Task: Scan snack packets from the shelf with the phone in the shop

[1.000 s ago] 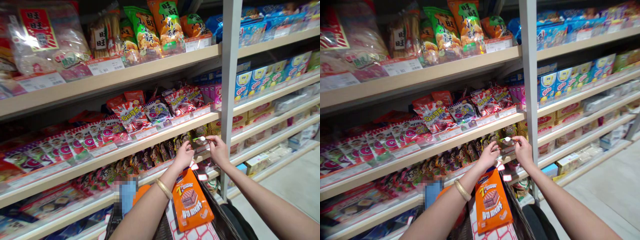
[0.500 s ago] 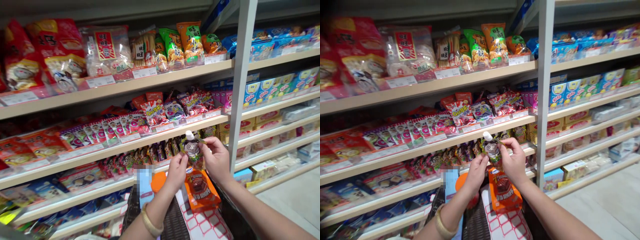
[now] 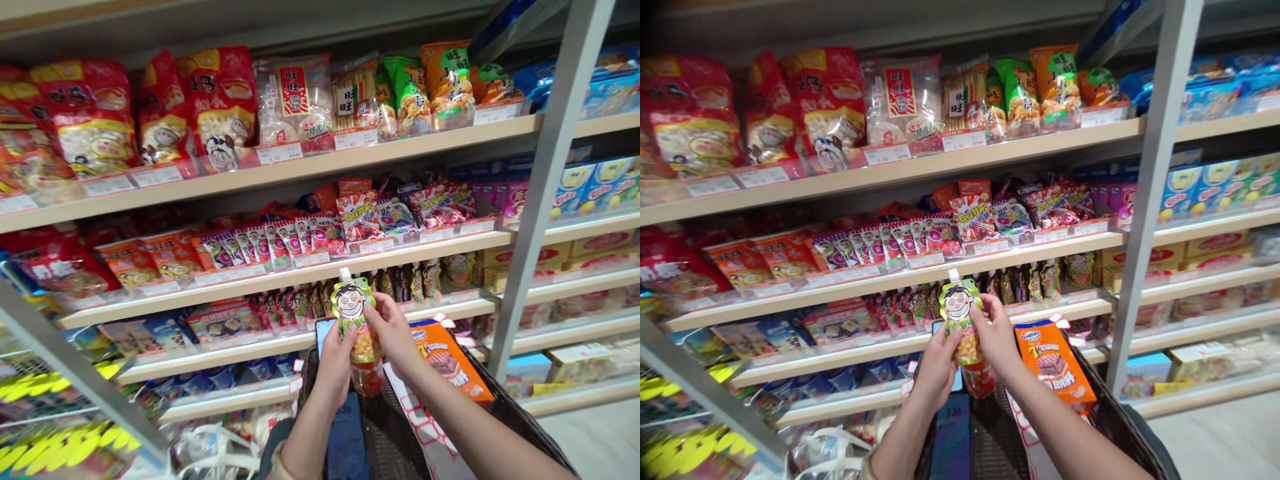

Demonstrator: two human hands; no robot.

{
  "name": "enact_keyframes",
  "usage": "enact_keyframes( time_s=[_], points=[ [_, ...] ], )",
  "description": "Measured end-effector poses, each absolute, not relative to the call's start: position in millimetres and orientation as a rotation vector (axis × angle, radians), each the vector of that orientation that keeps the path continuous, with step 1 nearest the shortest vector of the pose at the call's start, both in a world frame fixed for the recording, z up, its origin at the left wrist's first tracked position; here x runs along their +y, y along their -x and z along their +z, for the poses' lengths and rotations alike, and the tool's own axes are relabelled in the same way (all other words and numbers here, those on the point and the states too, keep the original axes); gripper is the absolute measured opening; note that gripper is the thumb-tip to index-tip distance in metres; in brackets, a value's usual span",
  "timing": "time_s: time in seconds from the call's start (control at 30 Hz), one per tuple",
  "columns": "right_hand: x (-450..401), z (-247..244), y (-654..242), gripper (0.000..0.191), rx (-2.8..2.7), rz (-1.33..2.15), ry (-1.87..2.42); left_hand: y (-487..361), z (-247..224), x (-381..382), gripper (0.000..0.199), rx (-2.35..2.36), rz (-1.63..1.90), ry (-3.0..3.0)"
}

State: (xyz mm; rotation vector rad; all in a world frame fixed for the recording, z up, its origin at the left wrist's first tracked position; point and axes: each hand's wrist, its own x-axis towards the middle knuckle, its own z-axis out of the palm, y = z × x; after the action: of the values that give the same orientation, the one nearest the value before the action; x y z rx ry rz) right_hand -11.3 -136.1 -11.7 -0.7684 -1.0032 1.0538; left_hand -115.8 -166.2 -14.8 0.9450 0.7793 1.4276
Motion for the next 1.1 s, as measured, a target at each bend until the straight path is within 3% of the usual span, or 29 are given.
enact_keyframes(
  time_s=[0.3,0.5,1.1],
  points=[
    [-139.3,-61.4,3.8,0.044,-1.316,1.061,0.859,121.7,-51.9,-147.7,0.056,0.837,1.450,-1.078],
    [-134.7,-67.1,2.4,0.049,-1.292,1.056,0.885,128.9,-46.0,-158.5,0.066,0.856,1.315,-1.376],
    [-142.1,-71.7,1.5,0.040,-1.352,0.954,0.910,132.3,-50.6,-165.9,0.066,0.770,1.342,-1.314]
  ],
)
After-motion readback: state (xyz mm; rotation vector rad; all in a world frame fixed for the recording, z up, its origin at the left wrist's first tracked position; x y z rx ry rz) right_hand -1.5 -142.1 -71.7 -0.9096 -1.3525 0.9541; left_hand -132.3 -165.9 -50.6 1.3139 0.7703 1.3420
